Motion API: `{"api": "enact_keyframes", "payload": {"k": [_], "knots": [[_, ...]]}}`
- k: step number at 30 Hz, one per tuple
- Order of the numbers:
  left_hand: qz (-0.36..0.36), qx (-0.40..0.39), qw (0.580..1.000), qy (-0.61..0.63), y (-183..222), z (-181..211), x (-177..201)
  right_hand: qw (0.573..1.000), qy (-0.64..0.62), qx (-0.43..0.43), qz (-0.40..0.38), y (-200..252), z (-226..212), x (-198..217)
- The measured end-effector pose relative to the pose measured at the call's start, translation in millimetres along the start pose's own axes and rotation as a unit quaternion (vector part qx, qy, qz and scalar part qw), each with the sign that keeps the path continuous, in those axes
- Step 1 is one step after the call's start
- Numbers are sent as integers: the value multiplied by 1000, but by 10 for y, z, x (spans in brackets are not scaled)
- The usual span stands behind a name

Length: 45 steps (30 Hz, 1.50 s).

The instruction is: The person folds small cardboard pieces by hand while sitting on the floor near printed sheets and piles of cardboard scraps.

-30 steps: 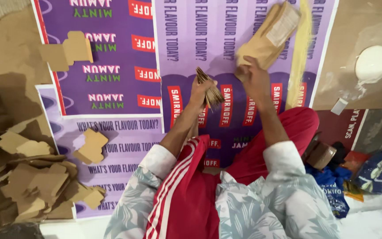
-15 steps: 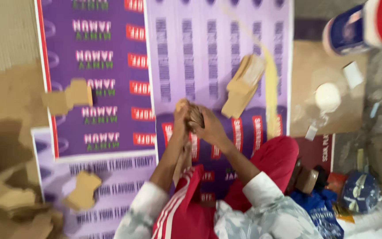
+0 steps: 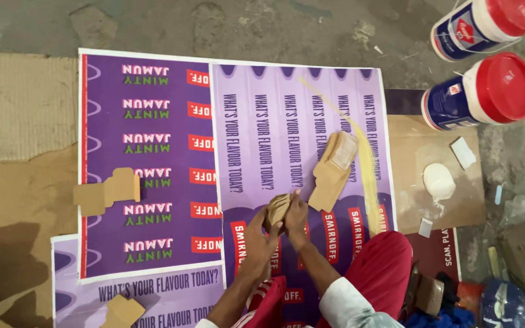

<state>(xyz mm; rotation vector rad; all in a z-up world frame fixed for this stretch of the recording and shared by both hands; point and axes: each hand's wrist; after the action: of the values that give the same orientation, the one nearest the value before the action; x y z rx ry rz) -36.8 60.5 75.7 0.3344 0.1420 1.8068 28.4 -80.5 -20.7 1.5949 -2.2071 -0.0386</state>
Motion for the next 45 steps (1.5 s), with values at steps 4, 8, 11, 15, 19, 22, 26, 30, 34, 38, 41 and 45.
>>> {"api": "enact_keyframes", "payload": {"k": [4,8,11,15,19,22,26,30,34,38,41,45], "knots": [[-89,-19,960,-264,68,-273,189,963,-15,253,-95,351,-517,74],[-103,-178,953,-224,157,-598,444,783,300,530,-130,716,-774,155],[-239,-6,964,-115,44,-702,645,629,466,562,-268,944,-592,274],[-263,37,964,3,-27,-747,688,746,306,542,-236,1050,-203,417],[-203,117,972,-3,-83,-912,570,890,165,357,-231,806,212,455],[-126,5,989,75,-143,-1155,309,900,131,262,-322,902,301,479],[-163,53,976,136,-242,-1380,305,854,234,454,-102,1053,-180,632],[-124,59,983,125,-314,-1637,227,678,467,550,-141,1073,-245,152],[-123,-43,982,134,-259,-1625,218,865,93,394,-298,501,-43,371],[-130,95,984,78,-299,-1352,119,907,-75,223,-350,476,252,481],[-131,33,991,0,-197,-1074,139,926,6,204,-319,530,170,426],[-180,-139,964,-136,114,-937,381,853,161,333,-369,636,-116,577]]}}
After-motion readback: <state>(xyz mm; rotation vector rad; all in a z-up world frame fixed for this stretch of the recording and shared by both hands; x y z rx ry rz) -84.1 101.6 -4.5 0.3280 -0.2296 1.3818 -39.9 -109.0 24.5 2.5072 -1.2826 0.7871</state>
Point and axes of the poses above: each hand's wrist, its own y-axis away from the middle knuckle, its own x-axis out of the back of the hand, z = x × y, and after that the axes turned 9 degrees about x, right-handed
